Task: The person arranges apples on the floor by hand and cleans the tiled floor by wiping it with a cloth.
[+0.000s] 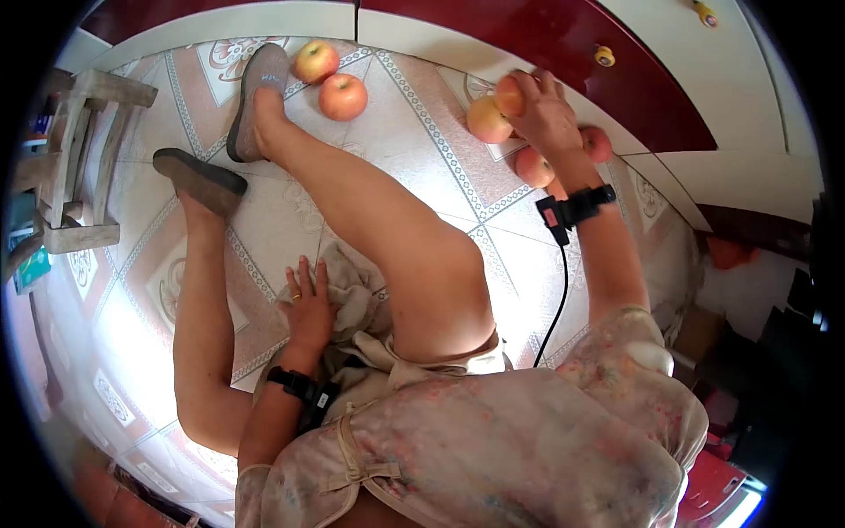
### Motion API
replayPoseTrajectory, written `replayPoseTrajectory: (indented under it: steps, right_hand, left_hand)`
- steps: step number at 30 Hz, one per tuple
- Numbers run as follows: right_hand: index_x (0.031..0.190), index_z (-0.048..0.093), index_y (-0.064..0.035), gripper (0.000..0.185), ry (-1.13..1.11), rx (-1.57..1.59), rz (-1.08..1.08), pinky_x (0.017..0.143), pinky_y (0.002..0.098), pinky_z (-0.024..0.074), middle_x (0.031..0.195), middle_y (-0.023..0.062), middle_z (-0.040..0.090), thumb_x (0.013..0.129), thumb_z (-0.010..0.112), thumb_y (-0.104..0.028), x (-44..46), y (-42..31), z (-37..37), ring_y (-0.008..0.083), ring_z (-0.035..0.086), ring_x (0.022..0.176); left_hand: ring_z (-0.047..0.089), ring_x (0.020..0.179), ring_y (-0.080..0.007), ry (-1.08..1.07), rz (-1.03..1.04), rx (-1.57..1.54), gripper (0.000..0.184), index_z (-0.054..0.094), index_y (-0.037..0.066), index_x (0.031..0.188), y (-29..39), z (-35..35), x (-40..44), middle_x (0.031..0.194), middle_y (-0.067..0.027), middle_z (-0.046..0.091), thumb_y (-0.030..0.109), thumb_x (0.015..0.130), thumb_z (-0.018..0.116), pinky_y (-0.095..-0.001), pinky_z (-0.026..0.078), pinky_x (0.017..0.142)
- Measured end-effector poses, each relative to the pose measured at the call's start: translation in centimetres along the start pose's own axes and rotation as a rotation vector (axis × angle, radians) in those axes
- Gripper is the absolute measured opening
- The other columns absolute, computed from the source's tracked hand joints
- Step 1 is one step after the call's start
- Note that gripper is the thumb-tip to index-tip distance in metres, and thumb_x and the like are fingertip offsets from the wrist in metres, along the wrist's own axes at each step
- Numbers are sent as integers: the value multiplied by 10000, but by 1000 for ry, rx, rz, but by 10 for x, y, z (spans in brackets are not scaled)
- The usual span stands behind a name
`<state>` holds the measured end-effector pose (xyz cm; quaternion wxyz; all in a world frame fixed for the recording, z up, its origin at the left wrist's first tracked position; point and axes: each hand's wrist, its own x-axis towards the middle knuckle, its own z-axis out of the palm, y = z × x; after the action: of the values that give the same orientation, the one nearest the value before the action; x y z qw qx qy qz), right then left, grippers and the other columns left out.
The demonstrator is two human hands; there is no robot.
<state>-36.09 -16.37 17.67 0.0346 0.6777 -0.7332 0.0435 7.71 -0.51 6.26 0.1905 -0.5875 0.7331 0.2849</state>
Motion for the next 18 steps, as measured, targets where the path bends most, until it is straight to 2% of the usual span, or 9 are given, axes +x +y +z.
replayPoseTrajectory:
  steps: [4,7,12,16,18]
  right_hand:
    - [1338,465,-201,694,-91,-58,220,1004,453,463,1351,120,457,712,766,-185,-31,30,-6,361,504,1213]
    - [1357,450,-233,709,-91,-43,356,1038,451,425,1395,100,430,718,756,-216,-47,53,18,324,458,1282]
    - [1400,405,-213,788,-57,-103,310,1060,451,404,1441,120,392,707,779,-220,-62,65,26,331,401,1333]
    - [1442,375,-233,810,8,-197,251,1058,459,410,1463,152,391,743,784,-262,-43,33,8,327,381,1363]
    - [1449,371,-250,782,53,-62,107,1049,461,419,1474,154,384,774,766,-261,-17,2,-2,346,405,1344]
  left_hand:
    - [39,1477,-425,11,20,-17,909,154,190,1552,0,-7,-6,1627,-127,-5,205,833,710,-789,271,965]
    - [43,1474,-430,31,39,-23,904,156,193,1551,-1,-7,-8,1625,-129,1,200,837,711,-789,271,967]
    - [51,1470,-441,17,36,-17,890,162,192,1550,1,-12,-8,1624,-131,10,211,846,706,-787,278,967]
    - [47,1471,-438,22,30,2,877,170,195,1548,-1,-3,-3,1624,-132,18,242,850,700,-798,278,954]
    - [43,1471,-437,22,32,-13,874,173,196,1547,-3,-4,-4,1624,-131,20,253,851,697,-803,278,947]
